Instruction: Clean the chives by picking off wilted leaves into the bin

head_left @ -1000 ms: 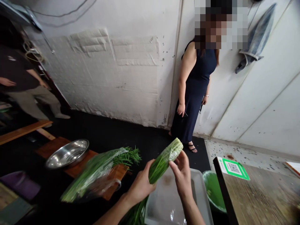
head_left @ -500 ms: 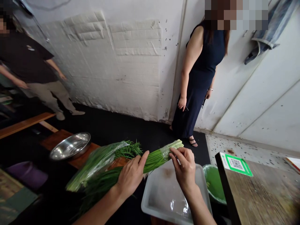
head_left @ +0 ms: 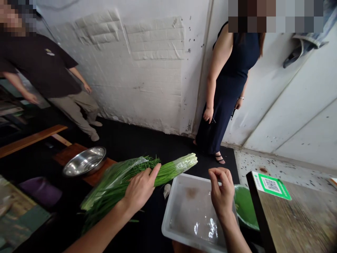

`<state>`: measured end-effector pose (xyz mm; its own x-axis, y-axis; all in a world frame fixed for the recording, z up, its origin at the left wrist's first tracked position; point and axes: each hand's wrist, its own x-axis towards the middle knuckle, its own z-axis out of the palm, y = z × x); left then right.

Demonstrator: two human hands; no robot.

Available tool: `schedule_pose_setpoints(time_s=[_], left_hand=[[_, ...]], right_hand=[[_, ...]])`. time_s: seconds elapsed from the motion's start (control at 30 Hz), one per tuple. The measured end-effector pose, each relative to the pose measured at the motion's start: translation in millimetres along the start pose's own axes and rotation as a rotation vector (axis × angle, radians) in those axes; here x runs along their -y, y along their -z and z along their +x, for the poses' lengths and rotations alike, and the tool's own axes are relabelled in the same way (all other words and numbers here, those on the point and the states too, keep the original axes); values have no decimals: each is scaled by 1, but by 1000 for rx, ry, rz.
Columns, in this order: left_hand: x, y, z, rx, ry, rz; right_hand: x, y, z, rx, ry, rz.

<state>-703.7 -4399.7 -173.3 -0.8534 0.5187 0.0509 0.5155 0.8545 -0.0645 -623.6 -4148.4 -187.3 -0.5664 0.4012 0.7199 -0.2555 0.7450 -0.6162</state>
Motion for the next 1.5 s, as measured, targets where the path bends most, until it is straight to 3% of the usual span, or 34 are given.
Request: schedule_pose_setpoints(time_s=[0.2, 0.3, 0.5, 0.67, 0.8, 0.9, 1.07, 1.3, 1.4, 1.5], left_hand=[[-5, 2, -1, -16, -44, 65], [-10, 1, 1, -13, -44, 107], [-10, -5, 3, 70, -13, 24], [-15, -3, 7, 74, -8, 17], [-15, -3, 13, 77, -18, 27], [-14, -6, 13, 96, -12, 25], [-15, -17, 10, 139, -21, 33], [-13, -31, 7, 172, -31, -10], [-10, -31, 6, 185, 0, -29], [-6, -34, 4, 200, 24, -66]], right_hand=[[4, -34, 1, 152, 166, -86], [5, -53, -3, 195, 147, -151], [14, -47, -15, 344, -116, 114], [25, -32, -17, 324, -329, 214], [18, -31, -13, 488, -668, 499], [8, -33, -10, 587, -769, 620], [-6, -37, -10, 731, -789, 533], [-3, -31, -12, 923, -635, 580], [0, -28, -15, 905, -612, 591], [6, -30, -18, 806, -524, 463]])
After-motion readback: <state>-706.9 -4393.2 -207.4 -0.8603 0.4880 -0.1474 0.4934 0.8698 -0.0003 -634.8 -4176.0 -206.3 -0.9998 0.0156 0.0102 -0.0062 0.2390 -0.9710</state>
